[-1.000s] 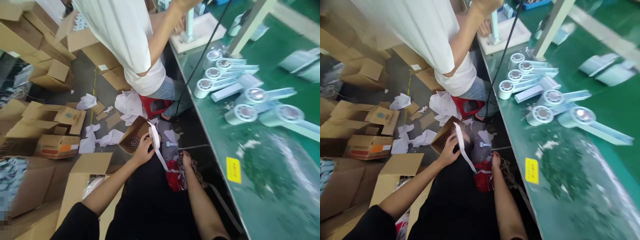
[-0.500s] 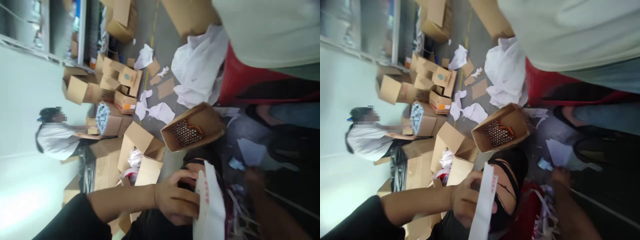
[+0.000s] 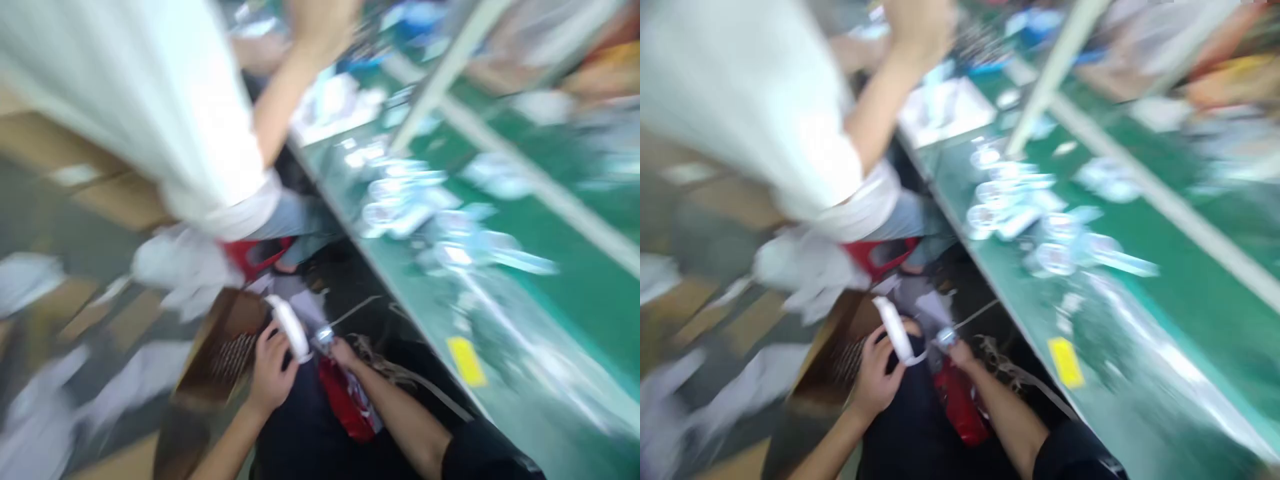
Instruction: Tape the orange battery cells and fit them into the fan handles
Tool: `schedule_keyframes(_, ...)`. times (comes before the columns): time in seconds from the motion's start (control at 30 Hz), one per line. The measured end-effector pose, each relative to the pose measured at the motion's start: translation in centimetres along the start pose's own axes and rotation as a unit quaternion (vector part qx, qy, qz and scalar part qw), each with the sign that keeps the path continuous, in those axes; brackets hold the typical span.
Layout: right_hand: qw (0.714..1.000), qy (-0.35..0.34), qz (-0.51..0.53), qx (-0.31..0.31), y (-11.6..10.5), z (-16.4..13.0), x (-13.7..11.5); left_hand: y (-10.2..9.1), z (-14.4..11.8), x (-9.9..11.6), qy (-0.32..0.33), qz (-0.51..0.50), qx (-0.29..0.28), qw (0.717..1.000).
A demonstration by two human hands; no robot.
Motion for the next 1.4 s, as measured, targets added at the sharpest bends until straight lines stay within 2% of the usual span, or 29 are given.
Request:
schedule_keyframes(0.07, 0.992, 0.046, 0.005, 0.115, -2.5, -4.1, 0.9, 0.4, 0.4, -1.2, 0.056, 0.024, 0.068, 0.996)
schedule_keyframes(0.13, 0.979, 0.071, 0.023, 0.189, -3.7, -9.1, 1.4, 0.5, 1.1, -1.6, 0.081, 0.022, 0.130, 0.988)
schedule_keyframes(0.17, 0.974, 0.067, 0.033, 0.216, -4.0, -12.0, 1.4, 0.3, 1.3, -1.2, 0.093, 0.009, 0.151, 0.984)
schedule_keyframes(0.27, 0.951, 0.003, 0.025, 0.308, -5.8, -21.3, 0.1, -0.9, 1.2, 2.6, 0.137, -0.053, 0.157, 0.977)
schedule_keyframes(0.33, 0.924, -0.015, -0.023, 0.381, -8.9, -26.1, -0.7, -1.3, 1.3, 6.3, 0.174, -0.085, 0.133, 0.972)
schedule_keyframes(0.4, 0.899, 0.031, -0.087, 0.427, -13.2, -28.2, -1.1, -1.2, 1.8, 10.3, 0.218, -0.104, 0.110, 0.964)
schedule_keyframes(0.47, 0.880, 0.099, -0.137, 0.444, -17.6, -27.5, -1.5, -0.7, 2.6, 14.5, 0.278, -0.123, 0.080, 0.949)
schedule_keyframes(0.53, 0.867, 0.108, -0.135, 0.467, -21.1, -25.9, -2.1, -0.3, 3.6, 18.3, 0.336, -0.147, 0.057, 0.929)
schedule_keyframes(0.6, 0.854, 0.089, -0.130, 0.497, -23.0, -25.4, -2.4, -0.3, 4.7, 21.5, 0.375, -0.175, 0.055, 0.909)
schedule_keyframes(0.67, 0.835, 0.044, -0.118, 0.535, -23.1, -27.3, -2.1, -0.4, 5.9, 24.0, 0.391, -0.199, 0.062, 0.896)
schedule_keyframes(0.73, 0.813, 0.034, -0.106, 0.572, -22.0, -31.8, -0.6, -0.4, 7.1, 26.1, 0.401, -0.214, 0.054, 0.889)
schedule_keyframes(0.77, 0.805, 0.057, -0.102, 0.582, -21.4, -34.7, 0.6, -0.3, 7.5, 27.0, 0.405, -0.219, 0.045, 0.887)
schedule_keyframes(0.83, 0.796, 0.158, -0.105, 0.575, -20.2, -40.4, 3.9, -0.2, 8.1, 28.8, 0.410, -0.229, 0.030, 0.882)
schedule_keyframes(0.9, 0.812, 0.242, -0.125, 0.516, -19.3, -44.2, 7.0, -0.2, 8.1, 30.5, 0.419, -0.239, 0.027, 0.875)
schedule_keyframes(1.0, 0.832, 0.276, -0.166, 0.452, -18.9, -46.1, 9.9, -0.1, 7.5, 32.7, 0.436, -0.250, 0.030, 0.864)
schedule_keyframes(1.1, 0.826, 0.264, -0.144, 0.477, -19.0, -46.3, 10.7, 0.0, 7.1, 34.2, 0.448, -0.250, 0.028, 0.858)
schedule_keyframes(1.17, 0.816, 0.215, -0.050, 0.535, -19.0, -47.0, 10.7, -0.2, 7.1, 34.7, 0.460, -0.245, 0.029, 0.853)
schedule_keyframes(1.2, 0.804, 0.163, 0.025, 0.571, -18.9, -47.4, 10.5, -0.4, 7.2, 34.9, 0.466, -0.239, 0.028, 0.851)
schedule_keyframes(1.27, 0.760, 0.019, 0.205, 0.617, -18.4, -48.0, 9.9, -0.8, 7.6, 35.3, 0.482, -0.222, 0.025, 0.847)
schedule_keyframes(1.33, 0.704, -0.114, 0.366, 0.598, -17.6, -47.5, 8.8, -1.4, 8.0, 35.7, 0.501, -0.202, 0.020, 0.841)
schedule_keyframes(1.4, 0.665, -0.183, 0.469, 0.552, -16.5, -46.1, 7.3, -2.1, 8.1, 36.0, 0.519, -0.184, 0.016, 0.835)
Point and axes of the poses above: each hand's wrist, its own z-axis towards the middle knuckle, its own y-axis out of the palm, x = y × z, the point moved 6 cm from there along z, towards the middle knuckle, and after that the axes turned 11 degrees about z, right-handed, at the moved point
